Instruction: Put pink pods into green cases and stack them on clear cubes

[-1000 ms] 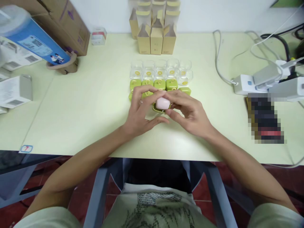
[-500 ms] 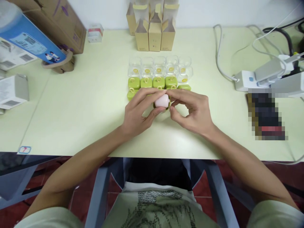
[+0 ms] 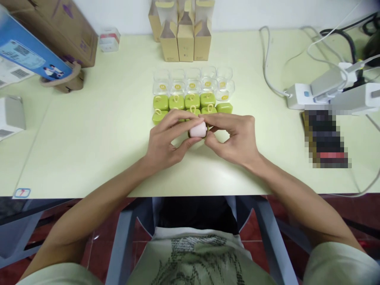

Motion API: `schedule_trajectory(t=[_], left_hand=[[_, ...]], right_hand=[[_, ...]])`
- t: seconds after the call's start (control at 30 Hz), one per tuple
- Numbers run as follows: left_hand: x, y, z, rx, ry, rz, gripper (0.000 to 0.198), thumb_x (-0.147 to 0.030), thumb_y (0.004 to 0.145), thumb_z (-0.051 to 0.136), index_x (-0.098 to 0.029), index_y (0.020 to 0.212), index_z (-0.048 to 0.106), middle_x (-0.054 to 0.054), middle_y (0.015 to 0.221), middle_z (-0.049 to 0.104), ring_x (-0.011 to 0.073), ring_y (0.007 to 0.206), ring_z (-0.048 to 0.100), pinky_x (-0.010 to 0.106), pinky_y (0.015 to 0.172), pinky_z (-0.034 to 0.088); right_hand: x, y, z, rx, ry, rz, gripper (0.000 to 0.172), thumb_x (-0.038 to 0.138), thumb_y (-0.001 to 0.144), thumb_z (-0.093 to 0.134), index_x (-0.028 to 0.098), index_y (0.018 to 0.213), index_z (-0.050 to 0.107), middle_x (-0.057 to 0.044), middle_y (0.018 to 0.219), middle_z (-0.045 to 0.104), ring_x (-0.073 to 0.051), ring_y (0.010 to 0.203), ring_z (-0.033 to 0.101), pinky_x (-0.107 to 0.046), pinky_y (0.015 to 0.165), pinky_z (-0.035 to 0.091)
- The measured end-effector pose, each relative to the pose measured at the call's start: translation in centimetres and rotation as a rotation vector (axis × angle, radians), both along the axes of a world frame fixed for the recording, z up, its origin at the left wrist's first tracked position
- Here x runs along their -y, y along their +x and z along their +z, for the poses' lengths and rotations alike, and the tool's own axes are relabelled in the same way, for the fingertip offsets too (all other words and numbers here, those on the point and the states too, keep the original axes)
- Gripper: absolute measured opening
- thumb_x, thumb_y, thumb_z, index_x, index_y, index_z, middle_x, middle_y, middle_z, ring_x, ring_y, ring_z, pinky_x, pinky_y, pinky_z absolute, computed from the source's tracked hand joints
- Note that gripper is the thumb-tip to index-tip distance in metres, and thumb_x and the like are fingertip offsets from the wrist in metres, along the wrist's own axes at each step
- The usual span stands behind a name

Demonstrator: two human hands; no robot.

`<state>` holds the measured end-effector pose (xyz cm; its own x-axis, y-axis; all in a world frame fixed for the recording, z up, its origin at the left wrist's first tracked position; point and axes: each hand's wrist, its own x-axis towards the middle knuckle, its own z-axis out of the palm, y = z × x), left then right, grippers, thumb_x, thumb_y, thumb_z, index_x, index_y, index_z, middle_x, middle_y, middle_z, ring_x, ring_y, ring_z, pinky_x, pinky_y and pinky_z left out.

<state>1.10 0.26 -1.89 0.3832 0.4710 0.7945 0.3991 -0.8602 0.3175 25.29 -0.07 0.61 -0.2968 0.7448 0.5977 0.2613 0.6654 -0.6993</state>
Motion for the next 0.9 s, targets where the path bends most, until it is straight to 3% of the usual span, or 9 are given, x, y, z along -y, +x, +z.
schedule_trajectory(t=[0.2,0.4,0.53,0.77,0.9], left_hand=[[0.2,0.1,0.3,0.016,0.011,-0.005,0.043,-0.037,0.120,0.082,-0.035,0.163,0.079,0.008,0.134,0.086,0.0249,0.118,0.084,0.038,0.092,0.073],[0.7,0.7,0.3,0.032,0.010,0.055,0.039,-0.039,0.121,0.078,-0.039,0.160,0.080,0.006,0.129,0.085,0.0228,0.113,0.084,0.035,0.085,0.074],[0.5,0.4,0.2,0.002,-0.038,0.088,0.034,-0.051,0.122,0.077,-0.038,0.153,0.084,0.007,0.130,0.083,0.0257,0.117,0.083,0.044,0.094,0.078],[-0.4,-0.6,0.2,0.020,-0.158,0.007,0.044,-0.070,0.118,0.078,-0.039,0.147,0.087,0.010,0.133,0.078,0.0310,0.128,0.082,0.055,0.106,0.079],[-0.6,-0.7,0.1,0.026,-0.183,0.013,0.041,-0.071,0.118,0.078,-0.040,0.143,0.088,0.010,0.135,0.078,0.0324,0.132,0.082,0.058,0.107,0.080]], right_hand=[[0.3,-0.3,0.1,-0.042,-0.071,0.009,0.026,0.016,0.090,0.077,0.026,0.103,0.097,-0.001,0.109,0.095,-0.022,0.091,0.088,-0.034,0.081,0.074],[0.7,-0.4,0.3,-0.041,-0.095,0.000,0.029,0.018,0.092,0.075,0.027,0.106,0.098,0.000,0.108,0.095,-0.022,0.091,0.088,-0.034,0.082,0.075],[0.9,-0.3,0.5,-0.045,-0.102,-0.016,0.031,0.017,0.092,0.075,0.028,0.108,0.099,0.001,0.112,0.095,-0.022,0.093,0.088,-0.035,0.083,0.076],[0.7,0.4,0.2,-0.041,-0.123,0.011,0.032,0.021,0.098,0.080,0.031,0.120,0.100,-0.002,0.131,0.094,-0.026,0.104,0.089,-0.043,0.091,0.077],[0.2,1.2,0.1,-0.061,-0.136,0.068,0.032,0.028,0.106,0.084,0.037,0.133,0.098,-0.004,0.136,0.093,-0.033,0.123,0.089,-0.054,0.104,0.077]])
